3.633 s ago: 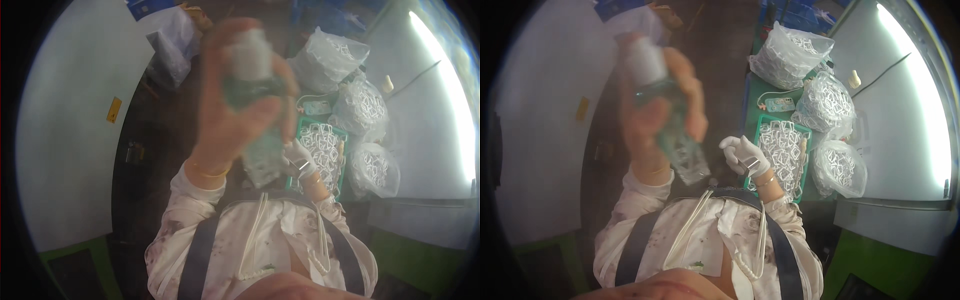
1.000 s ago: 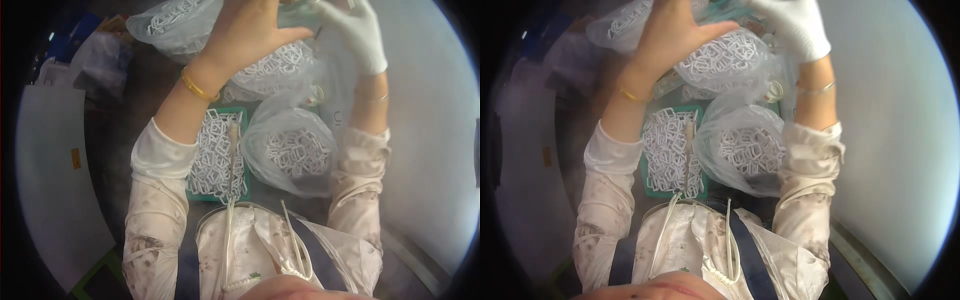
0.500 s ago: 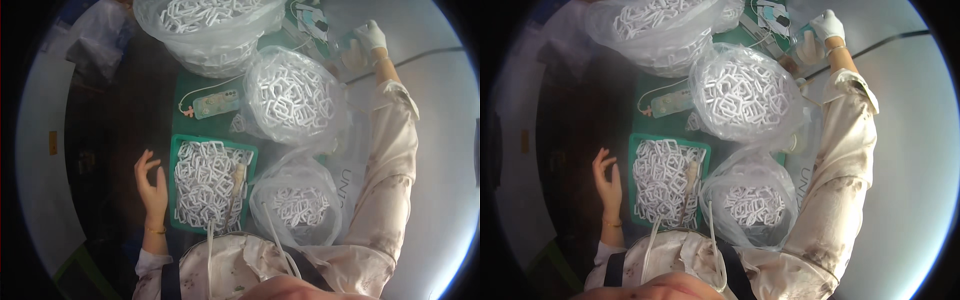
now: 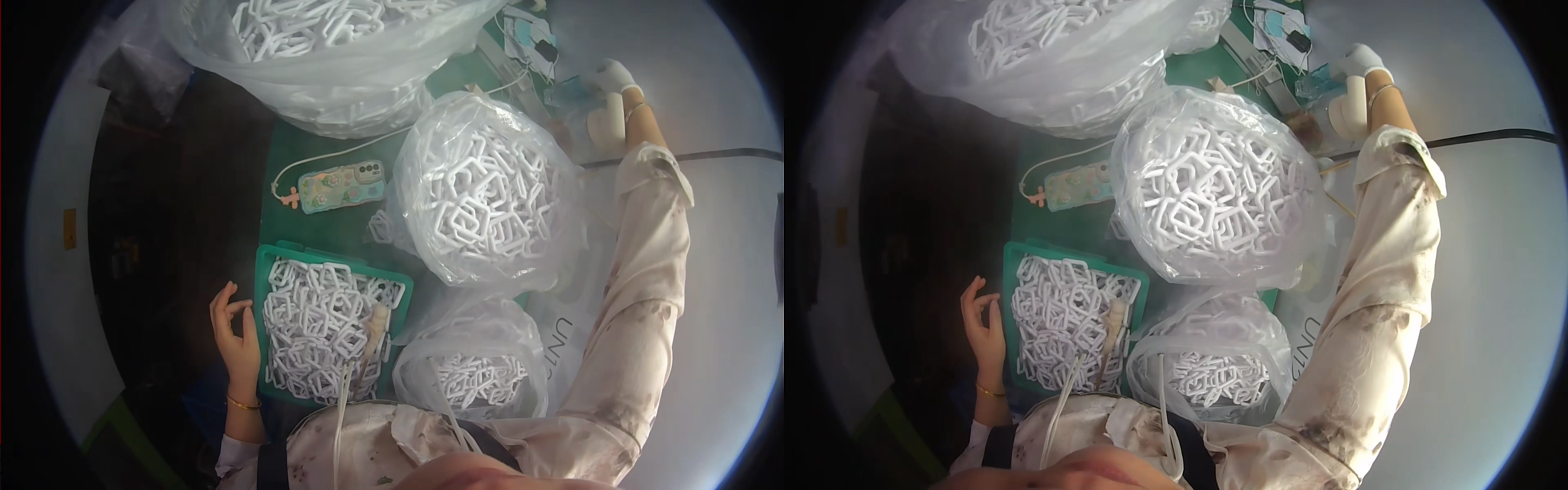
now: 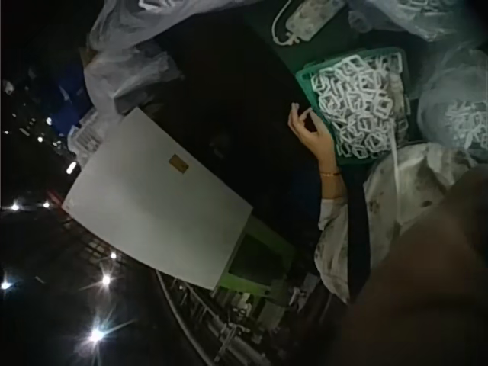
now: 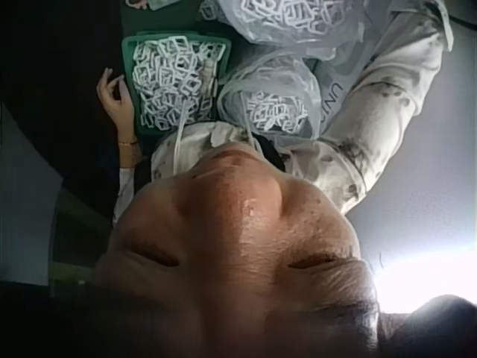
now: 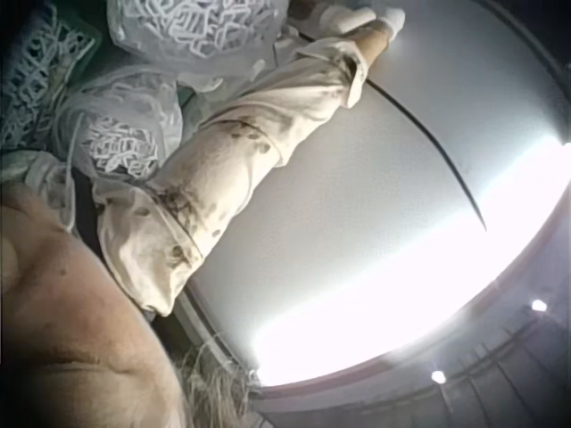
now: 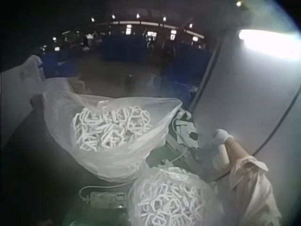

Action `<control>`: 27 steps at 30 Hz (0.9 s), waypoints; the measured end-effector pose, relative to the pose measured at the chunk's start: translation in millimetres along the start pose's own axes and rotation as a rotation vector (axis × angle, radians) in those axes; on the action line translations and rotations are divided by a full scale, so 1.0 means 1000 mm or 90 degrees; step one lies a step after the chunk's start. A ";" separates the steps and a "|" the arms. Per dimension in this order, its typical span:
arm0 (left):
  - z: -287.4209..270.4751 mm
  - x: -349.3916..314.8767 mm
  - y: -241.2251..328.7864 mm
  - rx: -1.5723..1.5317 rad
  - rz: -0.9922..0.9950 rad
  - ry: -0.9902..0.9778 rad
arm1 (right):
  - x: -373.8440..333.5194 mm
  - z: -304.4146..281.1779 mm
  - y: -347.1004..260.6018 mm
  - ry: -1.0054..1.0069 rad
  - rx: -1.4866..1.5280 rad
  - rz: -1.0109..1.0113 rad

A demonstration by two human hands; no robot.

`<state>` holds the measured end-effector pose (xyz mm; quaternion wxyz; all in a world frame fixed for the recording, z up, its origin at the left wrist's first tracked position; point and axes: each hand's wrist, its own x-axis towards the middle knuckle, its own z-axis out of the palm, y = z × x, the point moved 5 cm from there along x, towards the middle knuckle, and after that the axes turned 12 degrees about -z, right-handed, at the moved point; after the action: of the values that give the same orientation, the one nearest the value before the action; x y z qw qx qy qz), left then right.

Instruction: The person sprays liquid from a bottle onto a padded swab stick, then rubs plastic buckles with the swab stick and transfers them into a plastic bag.

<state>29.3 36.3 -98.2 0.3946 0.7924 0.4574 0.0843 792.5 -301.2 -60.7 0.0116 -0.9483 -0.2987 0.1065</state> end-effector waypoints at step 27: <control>-0.015 -0.024 0.040 -0.118 0.367 -0.132 | -0.301 -0.138 -0.274 0.424 0.249 -0.261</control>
<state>34.7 14.2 -54.5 0.4694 0.8546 0.1614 0.1527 426.3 -241.9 156.4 0.3074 -0.8318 -0.4352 -0.1555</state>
